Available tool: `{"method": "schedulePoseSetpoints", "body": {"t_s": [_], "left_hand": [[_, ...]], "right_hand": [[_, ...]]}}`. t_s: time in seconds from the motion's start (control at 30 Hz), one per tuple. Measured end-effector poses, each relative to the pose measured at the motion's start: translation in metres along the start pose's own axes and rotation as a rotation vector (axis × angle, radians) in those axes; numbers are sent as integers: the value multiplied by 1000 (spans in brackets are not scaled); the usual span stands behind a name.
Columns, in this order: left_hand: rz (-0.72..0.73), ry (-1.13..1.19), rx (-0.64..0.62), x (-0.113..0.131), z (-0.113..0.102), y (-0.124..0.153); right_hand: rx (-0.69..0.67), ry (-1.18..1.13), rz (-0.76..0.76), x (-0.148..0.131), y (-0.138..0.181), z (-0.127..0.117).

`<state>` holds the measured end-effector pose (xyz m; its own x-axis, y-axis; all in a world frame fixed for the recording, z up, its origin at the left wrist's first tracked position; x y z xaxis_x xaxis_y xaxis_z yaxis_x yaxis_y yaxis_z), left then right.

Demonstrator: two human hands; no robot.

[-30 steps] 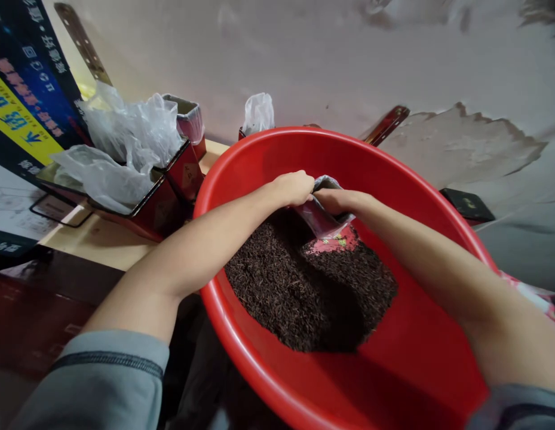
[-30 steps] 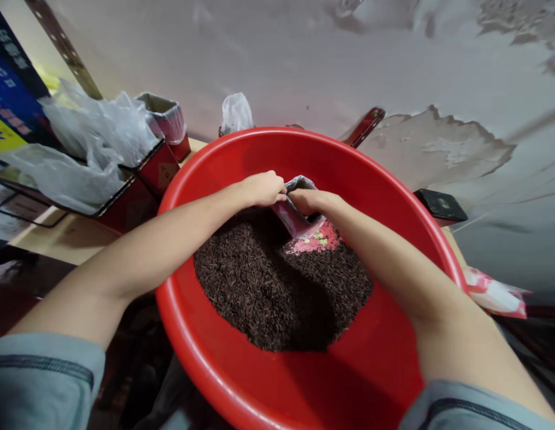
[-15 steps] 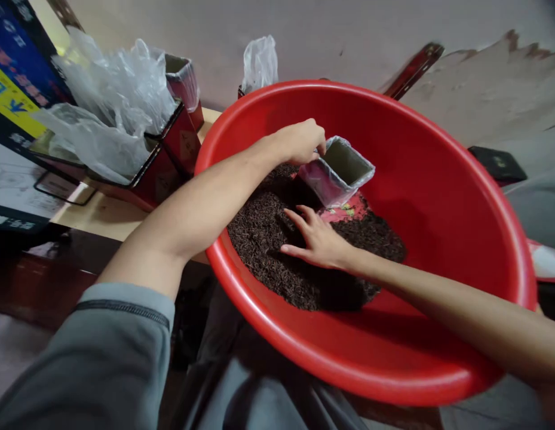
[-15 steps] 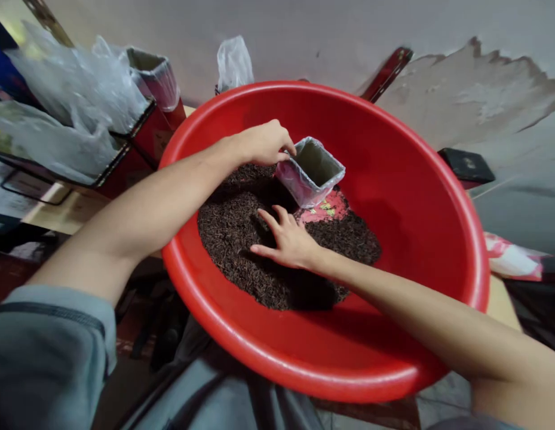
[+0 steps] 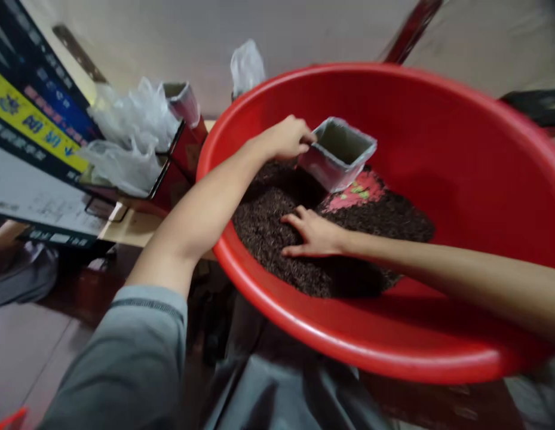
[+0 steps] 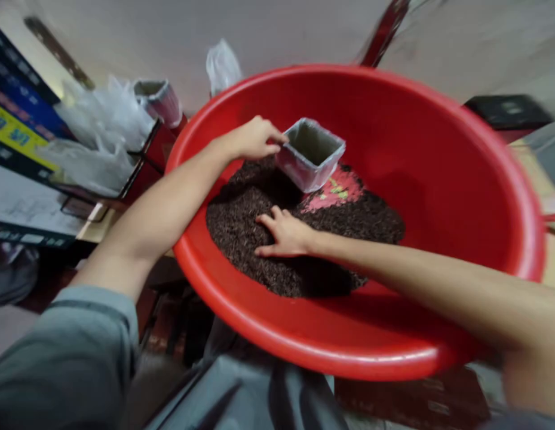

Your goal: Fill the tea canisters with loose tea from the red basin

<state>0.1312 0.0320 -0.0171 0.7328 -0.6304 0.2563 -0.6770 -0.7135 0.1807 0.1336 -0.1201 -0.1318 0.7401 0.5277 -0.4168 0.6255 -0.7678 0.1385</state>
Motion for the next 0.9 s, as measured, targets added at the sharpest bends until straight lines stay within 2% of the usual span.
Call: {"method": "schedulePoseSetpoints", "body": {"t_s": [0.1,0.33,0.43,0.5,0.6,0.73,0.8,0.9], "left_hand": [[45,-77,80,1,-7,-4],[53,-43,118,-6,-11,-8],[33,-24,128,-7,-16,-6],[33,-8,145,-8,-20,-4],[49,10,161,-7,-25,-3],[64,-17,147,-7,-24,-4],[53,-35,143,-8,-23,-6],[58,-77,144,-8,-21,-7]], "right_hand": [[-32,-28,12,-7,-1,-3],[-20,-41,-39,-6,-3,-9],[40,-83,-88,-6,-5,-25],[163,-145,-120,-8,-3,-53],[431,-231,-150,-6,8,-116],[802,-221,-79,22,27,-199],[931,-146,-51,43,31,-223],[994,-51,-42,74,23,-227]]}}
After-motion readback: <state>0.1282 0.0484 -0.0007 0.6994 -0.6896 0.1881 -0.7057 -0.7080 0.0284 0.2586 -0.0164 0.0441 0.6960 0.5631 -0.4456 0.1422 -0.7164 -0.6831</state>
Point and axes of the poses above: each hand's wrist, its own y-axis away from the middle knuckle, its own z-axis out of the palm, x = y × z, the point moved 9 cm from there along -y, towards the middle knuckle, and after that the axes turned 12 degrees about -z, right-handed, at the moved point
